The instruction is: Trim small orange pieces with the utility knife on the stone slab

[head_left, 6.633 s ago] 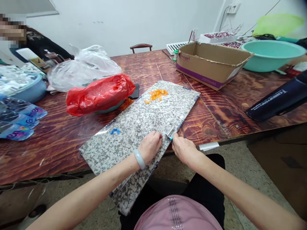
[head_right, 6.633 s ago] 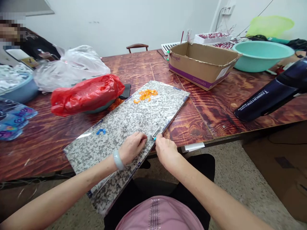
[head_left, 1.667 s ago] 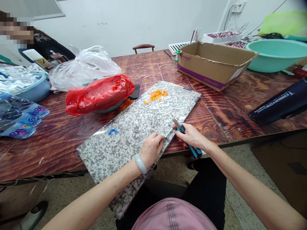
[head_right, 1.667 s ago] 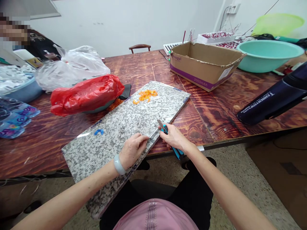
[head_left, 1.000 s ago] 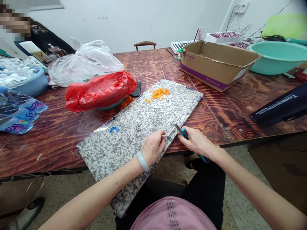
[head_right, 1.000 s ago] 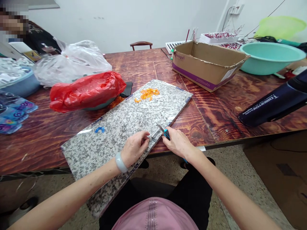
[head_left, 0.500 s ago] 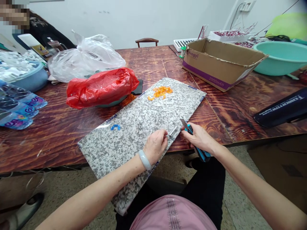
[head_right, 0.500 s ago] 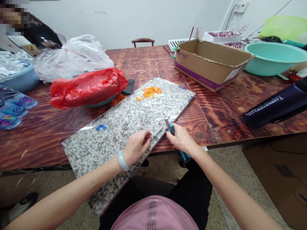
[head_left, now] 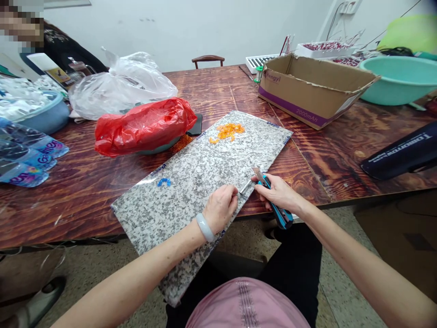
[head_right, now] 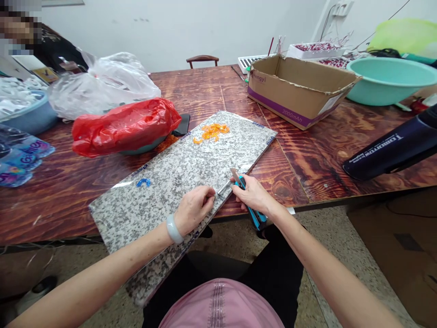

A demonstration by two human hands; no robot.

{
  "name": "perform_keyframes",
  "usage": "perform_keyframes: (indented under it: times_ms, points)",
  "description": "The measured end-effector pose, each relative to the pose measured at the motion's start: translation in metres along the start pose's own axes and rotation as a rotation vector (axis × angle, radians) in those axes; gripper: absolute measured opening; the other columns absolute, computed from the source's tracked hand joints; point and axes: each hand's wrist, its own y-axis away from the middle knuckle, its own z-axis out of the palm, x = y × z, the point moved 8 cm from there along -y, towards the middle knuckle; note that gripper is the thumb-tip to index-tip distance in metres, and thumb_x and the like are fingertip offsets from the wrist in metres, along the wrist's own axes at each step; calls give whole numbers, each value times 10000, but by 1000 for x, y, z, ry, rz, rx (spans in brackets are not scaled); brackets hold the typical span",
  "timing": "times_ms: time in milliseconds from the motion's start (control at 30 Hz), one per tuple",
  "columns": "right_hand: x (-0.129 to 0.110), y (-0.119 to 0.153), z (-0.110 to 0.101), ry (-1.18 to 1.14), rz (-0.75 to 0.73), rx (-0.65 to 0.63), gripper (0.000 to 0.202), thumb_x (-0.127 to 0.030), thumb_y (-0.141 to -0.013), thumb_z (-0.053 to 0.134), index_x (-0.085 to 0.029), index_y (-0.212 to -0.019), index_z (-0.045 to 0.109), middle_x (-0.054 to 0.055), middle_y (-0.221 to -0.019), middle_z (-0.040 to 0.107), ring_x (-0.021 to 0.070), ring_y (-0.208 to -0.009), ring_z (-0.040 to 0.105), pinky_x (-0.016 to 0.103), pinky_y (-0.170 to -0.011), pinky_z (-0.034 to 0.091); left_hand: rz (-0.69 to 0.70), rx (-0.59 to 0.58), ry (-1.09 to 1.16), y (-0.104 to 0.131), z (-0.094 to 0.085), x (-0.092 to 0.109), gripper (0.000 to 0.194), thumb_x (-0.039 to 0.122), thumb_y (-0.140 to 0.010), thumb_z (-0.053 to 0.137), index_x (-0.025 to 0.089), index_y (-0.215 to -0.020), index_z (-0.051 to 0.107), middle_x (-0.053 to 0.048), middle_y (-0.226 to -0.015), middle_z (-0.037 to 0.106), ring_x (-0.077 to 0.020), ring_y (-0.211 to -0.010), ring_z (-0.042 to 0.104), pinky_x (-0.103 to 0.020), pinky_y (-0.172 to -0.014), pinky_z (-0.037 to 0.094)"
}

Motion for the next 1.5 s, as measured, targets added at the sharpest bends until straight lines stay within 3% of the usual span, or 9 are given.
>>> perform_keyframes:
  times_ms: [467,667,800,1000,1500]
  points:
    - [-4,2,0,59,-20,-28,338,-337,-811,426,-177,-1110,431,-50,-574,505,90,-389,502,177,-376,393,15,-2,5,-1,1,-1,123,127,-800,388,176,-806,501,-24,-775,544,-146,-747,516,-263,-686,406]
    - [-20,14,-10,432,-109,110,210,-331,-822,391,-171,-892,508,-21,-587,515,106,-504,486,195,-491,352,-2,-4,-14,0,0,-1,119,137,-807,389,178,-804,501,-27,-775,546,-152,-761,521,-265,-690,407]
    - [-18,24,4,711,-108,102,190,-340,-817,395,-182,-763,486,7,-618,524,124,-563,481,216,-545,307,0,-2,-7,0,2,-2,108,141,-808,390,176,-815,492,-26,-778,545,-151,-758,521,-264,-690,405]
    - [-8,25,28,880,-53,9,197,-347,-827,369,-188,-837,485,45,-702,562,171,-653,537,238,-562,274,-8,5,1,1,3,-3,106,139,-803,396,176,-823,492,-27,-794,553,-151,-767,527,-263,-697,406]
    - [-16,30,36,1090,-6,-7,184,-315,-855,357,-185,-917,472,83,-806,606,236,-764,596,269,-593,331,-21,9,23,1,3,-5,116,152,-799,401,179,-834,508,-28,-795,562,-152,-763,528,-269,-698,411]
